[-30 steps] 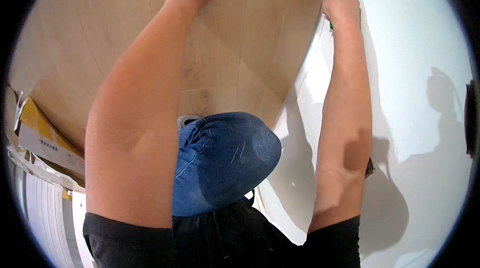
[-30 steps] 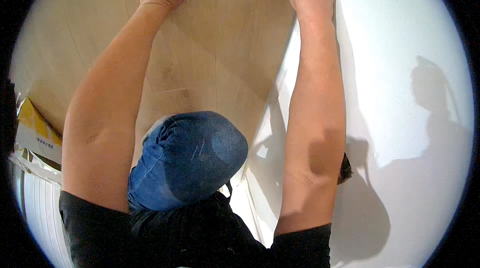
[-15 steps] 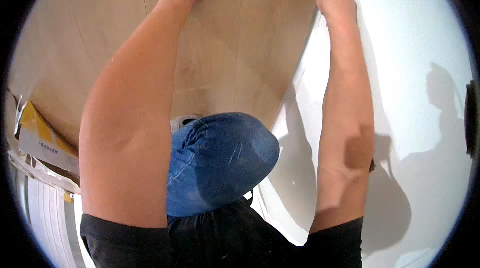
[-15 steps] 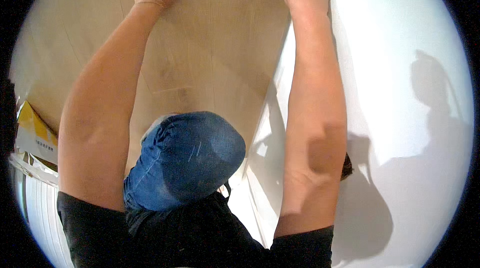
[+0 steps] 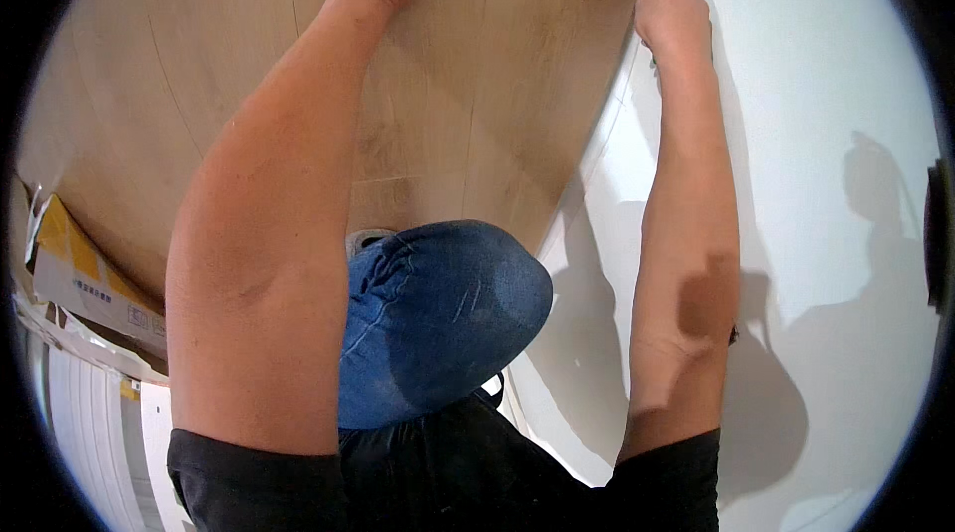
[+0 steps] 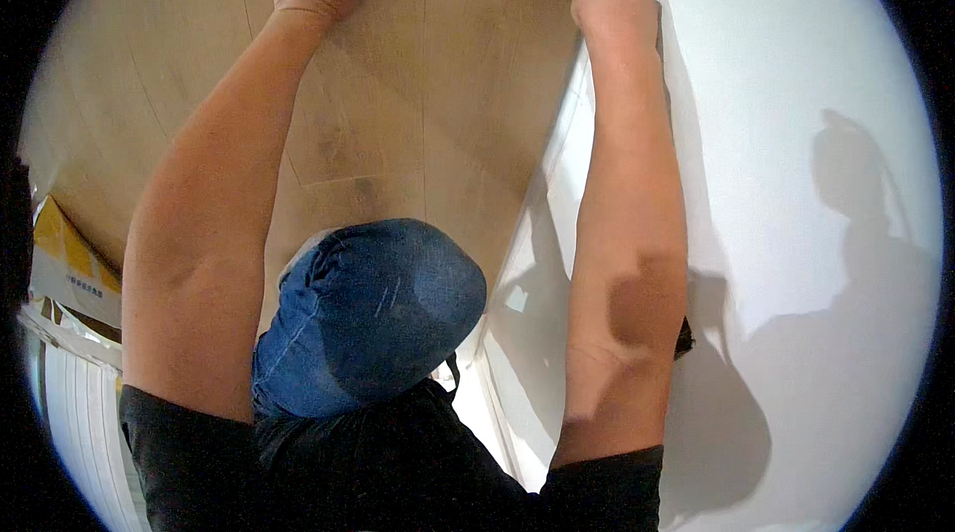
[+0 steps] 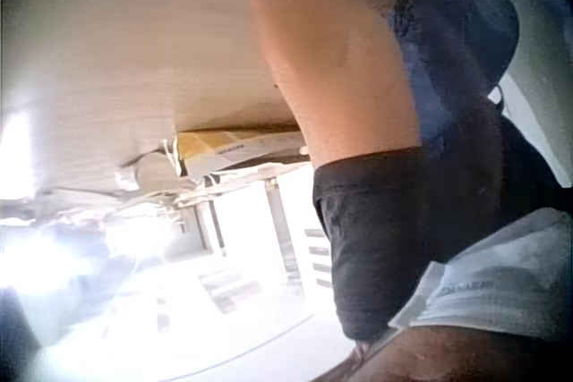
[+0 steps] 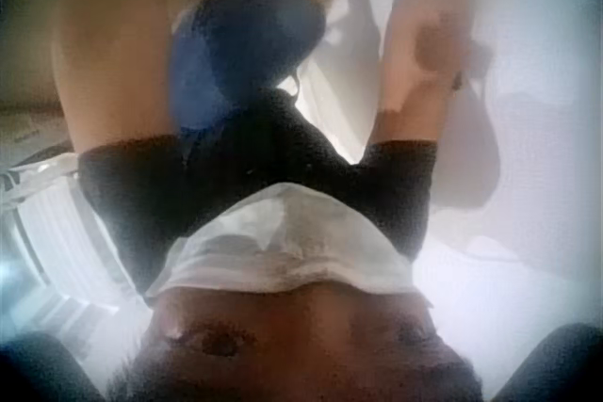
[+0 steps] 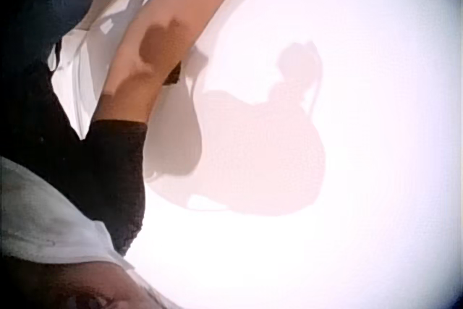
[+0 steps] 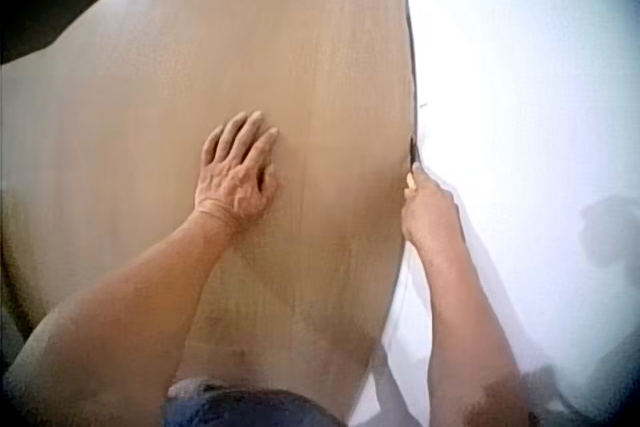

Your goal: The person installs flooring boards by positioning them against a wall, using a hammer and a pull bar to join the planks, cutting a protective layer with a utility knife, and marking boards with a pencil and square ruler.

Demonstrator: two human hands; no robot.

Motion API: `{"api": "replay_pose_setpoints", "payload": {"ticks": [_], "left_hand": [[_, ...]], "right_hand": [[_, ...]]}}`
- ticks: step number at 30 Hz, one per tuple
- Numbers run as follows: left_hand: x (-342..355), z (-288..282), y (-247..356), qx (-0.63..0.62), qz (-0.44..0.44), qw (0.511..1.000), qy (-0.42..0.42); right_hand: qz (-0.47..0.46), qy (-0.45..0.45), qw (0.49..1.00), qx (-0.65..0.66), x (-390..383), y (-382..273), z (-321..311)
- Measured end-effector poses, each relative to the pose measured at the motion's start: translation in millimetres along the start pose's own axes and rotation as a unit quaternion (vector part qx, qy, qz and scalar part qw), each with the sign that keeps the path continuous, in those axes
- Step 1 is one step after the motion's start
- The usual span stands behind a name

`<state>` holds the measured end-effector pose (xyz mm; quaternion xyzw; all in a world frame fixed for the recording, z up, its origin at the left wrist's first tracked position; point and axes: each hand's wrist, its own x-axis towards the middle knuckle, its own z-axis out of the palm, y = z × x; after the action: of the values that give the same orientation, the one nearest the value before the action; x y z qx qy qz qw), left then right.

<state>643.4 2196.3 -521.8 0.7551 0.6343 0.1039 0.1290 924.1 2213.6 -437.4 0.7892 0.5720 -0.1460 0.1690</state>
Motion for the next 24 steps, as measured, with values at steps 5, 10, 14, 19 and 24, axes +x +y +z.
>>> {"api": "replay_pose_setpoints", "payload": {"ticks": [5, 10, 14, 19, 24], "left_hand": [[-1, -7, 11, -0.007, -0.008, 1.000, -0.029], [-1, -2, 0, 0.013, -0.014, 0.999, -0.038], [-5, -6, 1, 0.014, -0.020, 0.996, -0.088], [-6, -11, -1, 0.009, -0.025, 0.996, -0.081], [-5, -19, -3, 0.000, -0.031, 0.995, -0.099]], "right_hand": [[0.023, -0.023, 0.999, 0.018, -5, 2, -5], [0.029, -0.069, 0.997, 0.034, -7, -8, -7], [0.019, -0.055, 0.998, 0.040, -14, -6, -8], [0.006, -0.056, 0.998, -0.009, -24, -15, -16], [0.008, -0.066, 0.998, -0.003, -26, -15, -16]]}}
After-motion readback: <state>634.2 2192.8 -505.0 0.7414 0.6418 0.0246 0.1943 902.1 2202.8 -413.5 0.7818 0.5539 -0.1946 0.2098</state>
